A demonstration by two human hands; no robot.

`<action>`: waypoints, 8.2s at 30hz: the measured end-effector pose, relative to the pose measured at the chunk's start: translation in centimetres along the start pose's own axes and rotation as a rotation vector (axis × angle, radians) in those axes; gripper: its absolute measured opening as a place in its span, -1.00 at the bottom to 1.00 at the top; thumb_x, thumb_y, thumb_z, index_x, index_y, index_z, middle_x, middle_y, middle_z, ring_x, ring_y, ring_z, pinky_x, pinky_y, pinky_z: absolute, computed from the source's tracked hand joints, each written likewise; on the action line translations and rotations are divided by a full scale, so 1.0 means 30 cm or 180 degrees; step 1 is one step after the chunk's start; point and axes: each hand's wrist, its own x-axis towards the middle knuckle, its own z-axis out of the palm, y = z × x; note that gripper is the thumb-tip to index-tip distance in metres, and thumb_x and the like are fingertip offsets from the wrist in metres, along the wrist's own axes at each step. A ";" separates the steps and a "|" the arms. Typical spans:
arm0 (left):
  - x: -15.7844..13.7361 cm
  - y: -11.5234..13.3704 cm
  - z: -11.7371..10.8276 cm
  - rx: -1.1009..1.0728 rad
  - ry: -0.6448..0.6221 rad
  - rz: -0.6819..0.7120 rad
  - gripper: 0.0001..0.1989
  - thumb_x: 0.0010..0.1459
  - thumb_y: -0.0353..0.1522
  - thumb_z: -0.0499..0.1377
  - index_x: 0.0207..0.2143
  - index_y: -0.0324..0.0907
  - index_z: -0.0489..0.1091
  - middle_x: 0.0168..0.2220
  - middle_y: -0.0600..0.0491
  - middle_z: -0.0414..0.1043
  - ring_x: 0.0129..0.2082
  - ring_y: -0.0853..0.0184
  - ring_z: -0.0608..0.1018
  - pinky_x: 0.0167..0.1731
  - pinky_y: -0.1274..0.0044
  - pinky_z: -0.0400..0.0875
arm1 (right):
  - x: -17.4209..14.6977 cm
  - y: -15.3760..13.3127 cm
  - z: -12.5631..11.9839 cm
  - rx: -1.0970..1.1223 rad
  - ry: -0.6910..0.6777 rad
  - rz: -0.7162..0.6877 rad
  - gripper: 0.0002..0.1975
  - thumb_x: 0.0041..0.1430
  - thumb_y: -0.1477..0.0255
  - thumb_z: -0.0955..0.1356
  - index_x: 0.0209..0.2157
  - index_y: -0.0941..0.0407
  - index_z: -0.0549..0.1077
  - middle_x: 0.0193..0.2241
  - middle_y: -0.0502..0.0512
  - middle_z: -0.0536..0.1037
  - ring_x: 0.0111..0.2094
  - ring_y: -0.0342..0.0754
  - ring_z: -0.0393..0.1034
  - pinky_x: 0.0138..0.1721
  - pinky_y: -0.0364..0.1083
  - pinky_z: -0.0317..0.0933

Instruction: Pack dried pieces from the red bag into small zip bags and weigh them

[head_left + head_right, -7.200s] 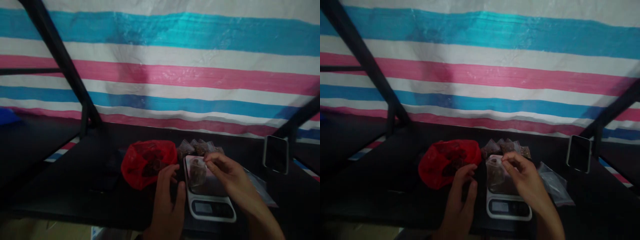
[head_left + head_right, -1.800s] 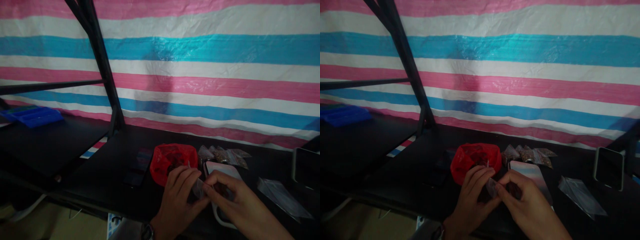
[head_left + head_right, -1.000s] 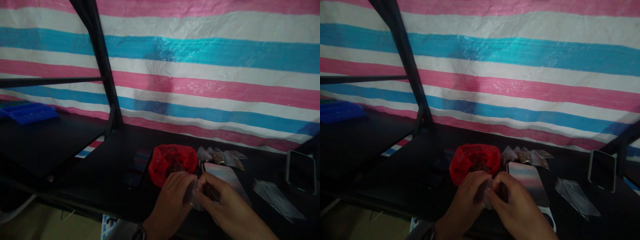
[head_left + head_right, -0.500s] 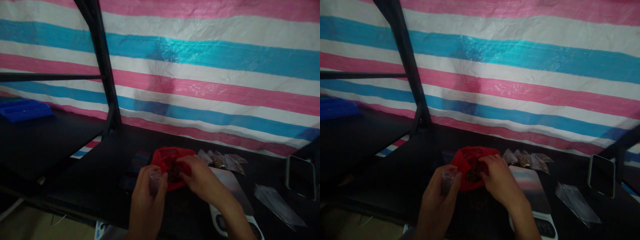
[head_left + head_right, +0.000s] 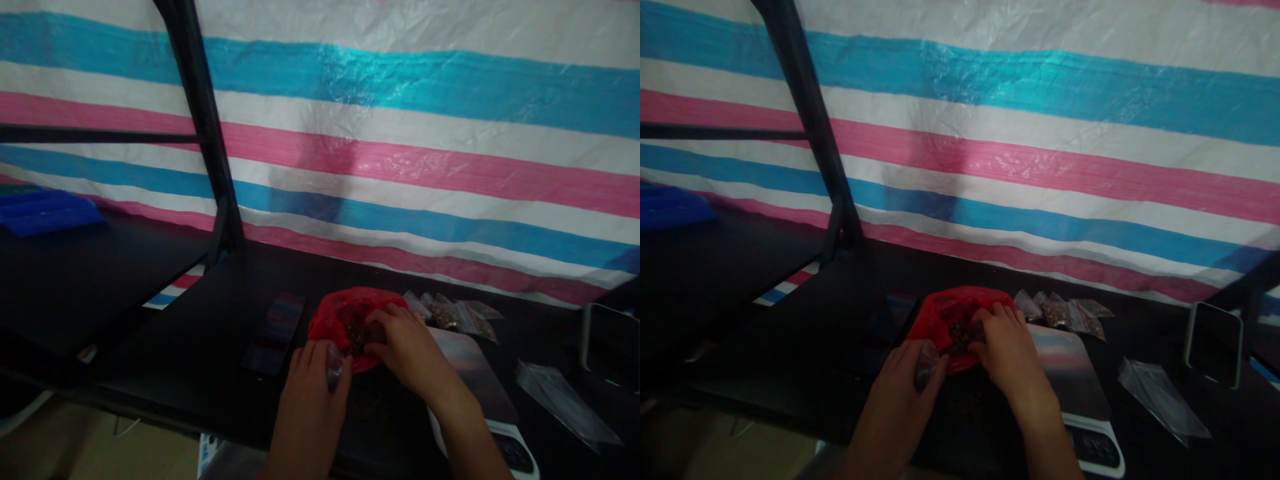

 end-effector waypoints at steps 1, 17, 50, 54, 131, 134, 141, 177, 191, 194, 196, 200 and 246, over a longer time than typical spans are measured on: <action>0.003 0.003 0.002 -0.0275 0.0099 -0.0045 -0.78 0.32 -0.20 0.16 -0.20 -0.11 0.54 -0.16 -0.11 0.61 -0.11 0.00 0.61 -0.01 0.15 0.50 | 0.000 -0.006 0.001 -0.0044 -0.0004 0.0053 -0.60 0.21 0.46 0.53 0.10 0.08 0.62 0.10 0.30 0.58 0.17 0.31 0.45 0.26 0.23 0.15; 0.056 0.015 0.001 -0.2919 0.0638 -0.0994 -0.47 0.06 0.11 0.43 -0.27 -0.17 0.54 -0.40 0.13 0.50 -0.37 0.37 0.50 -0.34 0.58 0.45 | -0.008 0.002 0.017 0.0415 -0.0077 -0.0035 -0.50 0.14 0.77 0.36 0.06 0.17 0.63 0.10 0.28 0.57 0.06 0.17 0.56 0.13 0.05 0.31; 0.065 0.006 0.014 -0.1985 0.0557 -0.0101 -0.56 0.10 -0.20 0.40 -0.01 -0.09 0.41 -0.08 0.00 0.61 -0.08 0.19 0.67 -0.05 0.40 0.56 | -0.004 0.109 0.021 0.3189 -0.0042 -0.0590 -0.69 0.17 0.44 0.44 -0.03 0.10 0.64 -0.03 0.16 0.73 0.01 0.08 0.61 0.15 0.10 0.41; 0.054 -0.012 0.039 -0.1812 -0.0016 -0.0104 -0.55 0.16 -0.26 0.35 0.08 -0.07 0.38 0.08 -0.06 0.61 0.12 0.13 0.64 0.13 0.30 0.50 | -0.039 0.109 -0.023 0.3082 0.0068 -0.0489 -0.65 0.22 0.32 0.45 0.02 0.07 0.63 0.01 0.16 0.72 -0.03 0.08 0.60 0.09 0.08 0.43; 0.065 0.038 0.005 -0.2027 0.0982 -0.0192 -0.72 0.37 -0.13 0.21 -0.02 -0.11 0.41 -0.21 0.05 0.56 -0.27 0.28 0.63 -0.25 0.47 0.54 | -0.094 0.078 0.008 0.1318 0.0387 -0.0460 -0.53 0.15 0.78 0.29 -0.08 0.10 0.67 -0.02 0.21 0.63 0.03 0.09 0.54 0.16 0.09 0.34; 0.033 0.057 0.012 -0.1922 0.1250 -0.0284 -0.67 0.36 -0.11 0.22 0.04 -0.09 0.38 -0.15 0.03 0.53 -0.22 0.25 0.62 -0.23 0.44 0.55 | -0.098 0.080 0.016 0.0802 0.0321 -0.0259 -0.49 0.07 0.82 0.28 -0.07 0.14 0.64 0.00 0.25 0.64 0.08 0.15 0.51 0.19 0.14 0.28; -0.052 0.073 0.088 -0.1699 0.0847 -0.0478 -0.48 0.25 -0.15 0.34 0.16 -0.04 0.27 0.08 -0.05 0.47 0.07 0.10 0.59 0.12 0.18 0.50 | -0.108 0.070 -0.013 0.0333 0.0154 -0.0145 -0.38 -0.03 0.85 0.27 -0.03 0.10 0.63 0.03 0.21 0.66 0.14 0.20 0.46 0.10 0.12 0.18; 0.030 -0.003 0.068 -0.2000 -0.0091 0.0102 -0.71 0.40 -0.29 0.16 0.13 -0.08 0.35 0.11 -0.09 0.49 0.14 0.14 0.55 0.20 0.22 0.41 | -0.112 0.030 -0.015 0.3087 0.0452 -0.0685 -0.69 0.22 0.47 0.45 0.01 0.02 0.59 -0.03 0.06 0.68 -0.04 0.00 0.56 0.09 0.02 0.38; 0.027 -0.042 0.092 -0.1624 -0.0203 0.0559 -0.55 0.34 -0.46 0.14 0.25 -0.06 0.29 0.24 -0.11 0.41 0.28 0.11 0.45 0.32 0.12 0.29 | -0.157 -0.093 -0.024 0.1402 0.0564 -0.1152 -0.36 0.18 0.80 0.23 0.09 -0.04 0.62 0.12 0.12 0.53 0.04 0.04 0.54 0.17 0.08 0.40; 0.028 -0.043 0.098 -0.1544 -0.0181 0.0681 -0.53 0.31 -0.47 0.15 0.24 -0.03 0.29 0.21 -0.08 0.41 0.28 0.11 0.44 0.32 0.11 0.28 | -0.155 -0.101 -0.017 0.1310 0.0583 -0.1243 -0.35 0.12 0.84 0.20 0.05 0.03 0.62 0.12 0.14 0.55 0.07 0.05 0.54 0.18 0.10 0.41; 0.030 -0.043 0.098 -0.1508 -0.0184 0.0735 -0.53 0.30 -0.48 0.15 0.23 -0.03 0.30 0.18 -0.08 0.42 0.26 0.11 0.45 0.31 0.11 0.28 | -0.154 -0.106 -0.015 0.1342 0.0598 -0.1328 -0.36 0.12 0.84 0.19 0.03 0.05 0.62 0.12 0.13 0.56 0.10 0.03 0.53 0.19 0.08 0.41; 0.037 -0.037 0.089 -0.1507 -0.0031 0.0623 -0.59 0.31 -0.45 0.16 0.19 -0.05 0.31 0.13 -0.07 0.43 0.18 0.13 0.47 0.23 0.17 0.34 | -0.154 -0.083 -0.037 0.1646 0.0952 -0.1462 -0.48 0.26 0.77 0.25 0.01 -0.01 0.62 0.08 0.07 0.59 0.09 -0.04 0.54 0.18 -0.01 0.40; 0.135 0.036 0.045 -0.3056 0.0881 -0.0921 -0.66 -0.21 -0.39 0.35 -0.31 -0.11 0.37 -0.43 0.23 0.46 -0.48 0.44 0.49 -0.48 0.63 0.38 | 0.037 0.037 0.088 0.2105 -0.0025 -0.0658 -0.65 0.11 0.64 0.43 -0.05 0.12 0.59 -0.06 0.16 0.68 0.00 0.09 0.54 0.14 0.06 0.29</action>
